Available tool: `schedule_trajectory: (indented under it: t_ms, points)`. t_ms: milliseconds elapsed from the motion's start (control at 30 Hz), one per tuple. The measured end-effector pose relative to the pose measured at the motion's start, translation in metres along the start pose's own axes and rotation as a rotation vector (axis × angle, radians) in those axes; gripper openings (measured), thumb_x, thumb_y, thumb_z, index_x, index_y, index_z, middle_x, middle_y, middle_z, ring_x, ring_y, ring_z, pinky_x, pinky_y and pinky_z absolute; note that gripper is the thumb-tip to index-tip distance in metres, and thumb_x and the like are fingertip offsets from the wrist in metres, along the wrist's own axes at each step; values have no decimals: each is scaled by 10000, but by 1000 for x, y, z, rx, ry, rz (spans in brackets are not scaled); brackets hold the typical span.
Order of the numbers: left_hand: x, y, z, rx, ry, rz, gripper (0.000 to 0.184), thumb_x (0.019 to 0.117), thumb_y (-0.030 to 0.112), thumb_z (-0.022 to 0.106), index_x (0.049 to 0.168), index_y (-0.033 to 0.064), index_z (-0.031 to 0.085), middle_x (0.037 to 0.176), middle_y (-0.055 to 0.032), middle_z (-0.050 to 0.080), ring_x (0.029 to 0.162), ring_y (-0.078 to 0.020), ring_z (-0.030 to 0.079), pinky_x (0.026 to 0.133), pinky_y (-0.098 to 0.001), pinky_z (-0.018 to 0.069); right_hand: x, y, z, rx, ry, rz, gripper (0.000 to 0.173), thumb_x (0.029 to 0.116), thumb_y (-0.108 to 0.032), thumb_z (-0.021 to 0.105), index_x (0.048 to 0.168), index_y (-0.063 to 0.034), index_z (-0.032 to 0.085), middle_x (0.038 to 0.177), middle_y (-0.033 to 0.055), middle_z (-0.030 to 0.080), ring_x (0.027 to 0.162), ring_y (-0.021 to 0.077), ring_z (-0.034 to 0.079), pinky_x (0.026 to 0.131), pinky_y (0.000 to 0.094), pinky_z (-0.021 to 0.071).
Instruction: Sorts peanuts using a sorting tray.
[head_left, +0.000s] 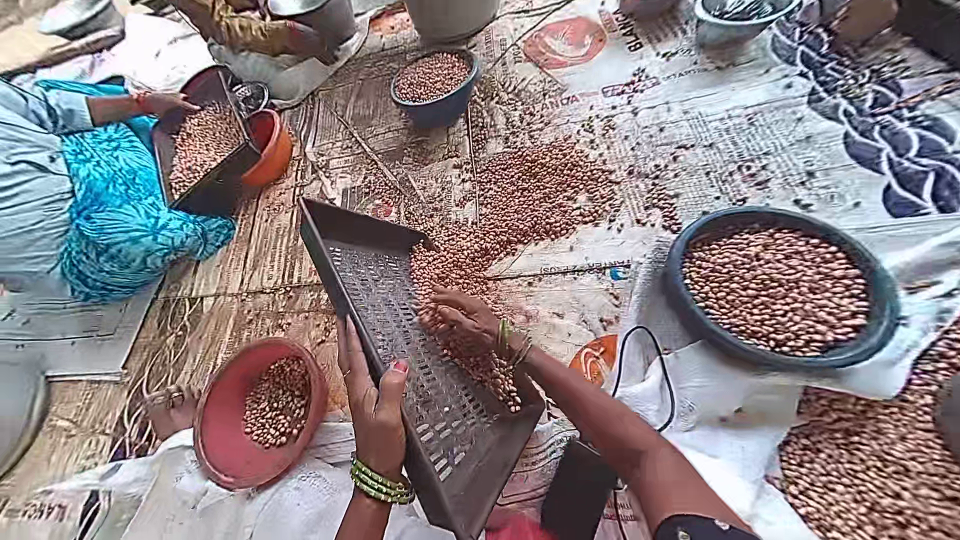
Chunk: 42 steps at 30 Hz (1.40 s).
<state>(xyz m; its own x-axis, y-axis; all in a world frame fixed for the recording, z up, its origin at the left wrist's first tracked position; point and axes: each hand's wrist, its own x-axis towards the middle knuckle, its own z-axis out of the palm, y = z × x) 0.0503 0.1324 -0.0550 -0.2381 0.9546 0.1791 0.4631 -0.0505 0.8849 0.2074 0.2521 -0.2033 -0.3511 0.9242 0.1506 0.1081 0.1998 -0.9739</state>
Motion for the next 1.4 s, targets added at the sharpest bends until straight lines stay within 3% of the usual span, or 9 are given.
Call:
schedule_trajectory:
  t_ms: [133, 200, 367, 433, 567, 733, 1000, 1300, 1400]
  points:
    - [4, 7, 3, 13, -26, -42, 900, 844, 260, 531, 1618, -32, 178, 1701, -234, 82, 1577, -214, 145, 1260, -313, 168, 21, 61, -132, -480, 564, 181, 487, 1043, -229, 553, 1370, 132, 538, 1446, 335, 517, 1395, 442, 479, 1195, 516, 356]
    - [4, 10, 6, 22, -22, -45, 893, 846, 257, 532, 1611, -46, 188, 1699, -242, 81, 1580, -217, 139, 1258, -305, 167, 15, 79, -209, -682, 804, 422, 622, 1052, -299, 507, 1468, 154, 418, 1551, 379, 364, 1480, 501, 332, 1240, 558, 250]
    - [2, 11, 7, 11, 3, -63, 886, 853, 249, 537, 1608, -58, 189, 1698, -249, 68, 1580, -199, 143, 1252, -281, 186, 8, 102, -277, -734, 922, 822, 892, 1031, -556, 450, 1592, 92, 201, 1662, 334, 142, 1563, 476, 104, 1264, 578, 83]
    - [3, 11, 8, -1, 7, -54, 879, 864, 251, 543, 1601, -72, 190, 1694, -258, 73, 1576, -186, 158, 1247, -264, 195, 26, 112, -272, -739, 861, 741, 939, 1002, -602, 475, 1596, 77, 215, 1664, 322, 162, 1569, 452, 117, 1272, 571, 80]
    - [4, 12, 8, 6, -9, -47, 891, 871, 269, 562, 1593, -92, 185, 1675, -285, 114, 1548, -180, 234, 1215, -241, 267, 76, 121, -238, -773, 608, 420, 674, 1043, -514, 460, 1415, 42, 544, 1465, 294, 525, 1438, 441, 428, 1222, 568, 275]
    - [8, 19, 13, -5, -2, -94, 882, 843, 217, 572, 1608, -39, 216, 1678, -252, 158, 1528, -174, 279, 1197, -248, 301, 118, 113, -183, -660, 469, 311, 555, 1055, -480, 450, 1260, -32, 706, 1303, 243, 661, 1326, 454, 524, 1133, 629, 333]
    - [8, 18, 9, 17, -11, -120, 871, 832, 174, 563, 1642, 123, 246, 1722, -63, 139, 1521, -126, 281, 1165, -305, 360, 95, 82, -86, -234, 201, 270, 459, 1018, -377, 579, 1270, -8, 684, 1308, 223, 652, 1260, 327, 600, 1115, 522, 412]
    - [-1, -13, -10, -70, 30, -38, 879, 853, 161, 581, 1630, 15, 198, 1708, -177, 134, 1563, -176, 205, 1247, -294, 224, 17, -26, 43, -64, -101, 27, 477, 1052, -303, 537, 1406, 14, 571, 1339, 200, 635, 1227, 244, 624, 1083, 400, 471]
    - [-5, -21, -18, -95, 16, -51, 926, 834, 165, 615, 1638, 31, 176, 1713, -167, 116, 1565, -172, 195, 1242, -296, 234, -33, -52, 24, -122, -127, -33, 537, 1035, -366, 512, 1473, -60, 555, 1580, 193, 443, 1471, 300, 420, 1216, 451, 325]
